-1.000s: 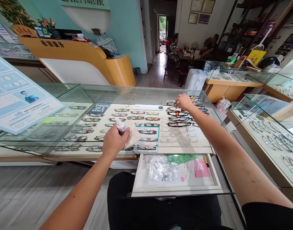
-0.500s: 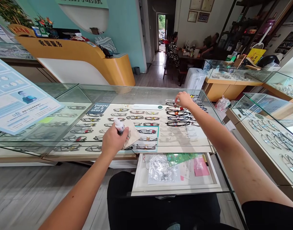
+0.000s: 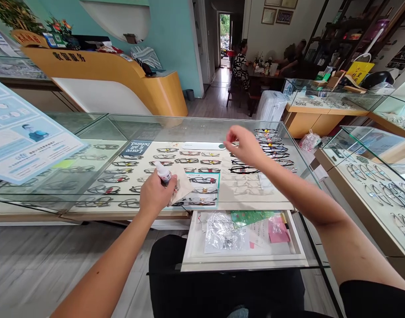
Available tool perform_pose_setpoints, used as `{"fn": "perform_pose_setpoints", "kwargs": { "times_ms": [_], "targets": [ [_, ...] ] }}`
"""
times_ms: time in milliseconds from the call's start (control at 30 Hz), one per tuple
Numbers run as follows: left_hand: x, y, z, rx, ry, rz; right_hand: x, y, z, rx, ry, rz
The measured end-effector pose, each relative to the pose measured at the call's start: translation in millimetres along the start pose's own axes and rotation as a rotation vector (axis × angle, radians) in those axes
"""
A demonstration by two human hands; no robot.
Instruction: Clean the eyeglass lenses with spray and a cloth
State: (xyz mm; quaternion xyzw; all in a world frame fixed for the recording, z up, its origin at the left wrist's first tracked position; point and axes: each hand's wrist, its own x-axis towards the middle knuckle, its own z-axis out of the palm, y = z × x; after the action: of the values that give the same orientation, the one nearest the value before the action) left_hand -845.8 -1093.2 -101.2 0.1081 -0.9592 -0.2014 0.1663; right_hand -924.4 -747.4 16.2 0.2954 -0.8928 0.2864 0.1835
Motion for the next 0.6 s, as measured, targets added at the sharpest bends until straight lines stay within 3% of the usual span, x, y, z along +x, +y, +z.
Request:
{"fn": "perform_pose_setpoints", "kwargs": {
  "times_ms": [133, 233, 333, 433, 500, 600],
  "targets": [
    [-1.1, 1.1, -0.4, 0.001, 0.016, 0.002, -90.5, -89.2, 23.9, 0.081, -0.281, -0.473],
    [-2.0, 1.7, -1.0, -0.007, 0.011, 0.002, -151.7, -102.3, 68.5, 0.04, -0.562, -0.668],
    [-3.0, 2.0, -1.4, -0.01, 0.006, 0.003, -177.4, -67.7, 117.0, -0.028, -0.714, -0.599],
    [-3.7, 2.6, -2.1, -0.02, 0.007, -0.013, -168.8, -14.2, 147.7, -0.095, -0.784, -0.4],
    [-3.9, 3.5, -3.2, -0.025, 0.003, -0.028, -153.0, 19.4, 154.4, -0.113, -0.813, -0.175],
    [-3.7, 5.4, -5.3, -0.031, -0.015, -0.041, -125.7, 58.4, 150.0, -0.15, -0.774, 0.033]
  ]
}}
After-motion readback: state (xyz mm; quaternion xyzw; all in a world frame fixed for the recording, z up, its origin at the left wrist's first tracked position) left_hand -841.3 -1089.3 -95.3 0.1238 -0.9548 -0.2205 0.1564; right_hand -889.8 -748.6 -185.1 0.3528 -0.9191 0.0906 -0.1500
